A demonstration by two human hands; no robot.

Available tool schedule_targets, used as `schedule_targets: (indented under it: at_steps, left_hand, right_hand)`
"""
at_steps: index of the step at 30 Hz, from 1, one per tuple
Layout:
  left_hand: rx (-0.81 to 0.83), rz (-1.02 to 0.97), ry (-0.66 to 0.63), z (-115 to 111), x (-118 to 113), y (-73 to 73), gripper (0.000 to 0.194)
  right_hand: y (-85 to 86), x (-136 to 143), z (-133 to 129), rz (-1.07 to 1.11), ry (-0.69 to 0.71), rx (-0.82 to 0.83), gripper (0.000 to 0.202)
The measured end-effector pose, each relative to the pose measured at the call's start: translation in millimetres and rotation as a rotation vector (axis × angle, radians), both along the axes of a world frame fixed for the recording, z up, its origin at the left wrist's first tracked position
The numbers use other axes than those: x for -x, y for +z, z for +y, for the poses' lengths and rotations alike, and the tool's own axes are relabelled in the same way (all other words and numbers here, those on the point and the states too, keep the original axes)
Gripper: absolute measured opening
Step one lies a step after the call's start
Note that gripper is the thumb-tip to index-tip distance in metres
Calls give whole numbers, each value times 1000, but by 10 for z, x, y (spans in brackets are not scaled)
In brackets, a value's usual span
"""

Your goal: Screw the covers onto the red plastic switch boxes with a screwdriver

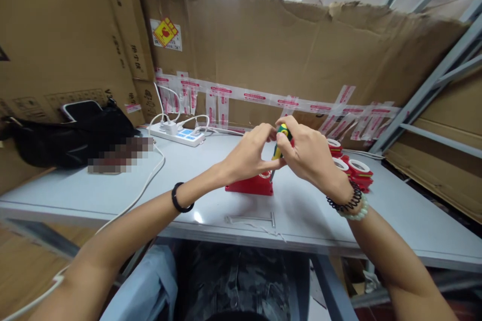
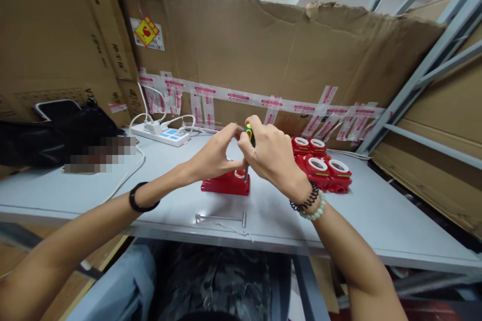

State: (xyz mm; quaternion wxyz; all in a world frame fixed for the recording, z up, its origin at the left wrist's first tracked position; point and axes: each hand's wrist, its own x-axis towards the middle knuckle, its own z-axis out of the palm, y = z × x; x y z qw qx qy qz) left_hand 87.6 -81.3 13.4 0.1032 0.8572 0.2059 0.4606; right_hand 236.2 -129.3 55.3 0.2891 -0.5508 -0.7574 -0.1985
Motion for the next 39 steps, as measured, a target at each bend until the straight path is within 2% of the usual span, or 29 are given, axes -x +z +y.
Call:
schedule_targets:
  at_steps: [2,6,10,12,14,18,20,22,26,28,32,35,37,39]
  left_hand:
    - [34,-83,-23,-2,-110,57,31]
    - [118,-194,-16,61,-195,69,19]
    - [215,-122,-101,113,-120,122,12]
    - [257,-59,-160,109,-76,160,11]
    - [263,-45,-164,82,-61,180,14]
    - [215,-169,1,6,-125,152,32]
    - [226,-220,26,-2,-167,130,31]
    - [260,-235,-30,24,-185,120,25]
    - [373,-190,-251,106,-133,120,20]
    - [422,-148,-283,114,-99,110,21]
    - [350,-184,-107,50,-117,60,30]
    - [276,-233,-6,12,-174,30,29]
    - [266,-238,3,15,-185,26,25]
    - [274,-228,-18,29,-159,35,22]
  right_hand:
    - [27,21,-39,10,41,38,34]
    - [90,-1,-50,111,128,107,34]
    - [169,-154,-23,220,345,229,35]
    - [180,-218,-11,249,407,249,34]
    - [160,-230,3,271,389,187,30]
    - [67,-133,34,268,202,-77,25]
    - [39,-94,37,250,150,-133,26]
    - [39,-97,21,255,188,-94,26]
    - [81,-178,-50,238,380,85,30]
    - [88,-199,-69,217,389,105,31]
    - [43,-159,-25,207,237,-68,21]
    - [9,-127,25,181,147,-168,23]
    - [12,-135,33,165,152,-158,23]
    - [34,-164,15,167,220,-75,19]
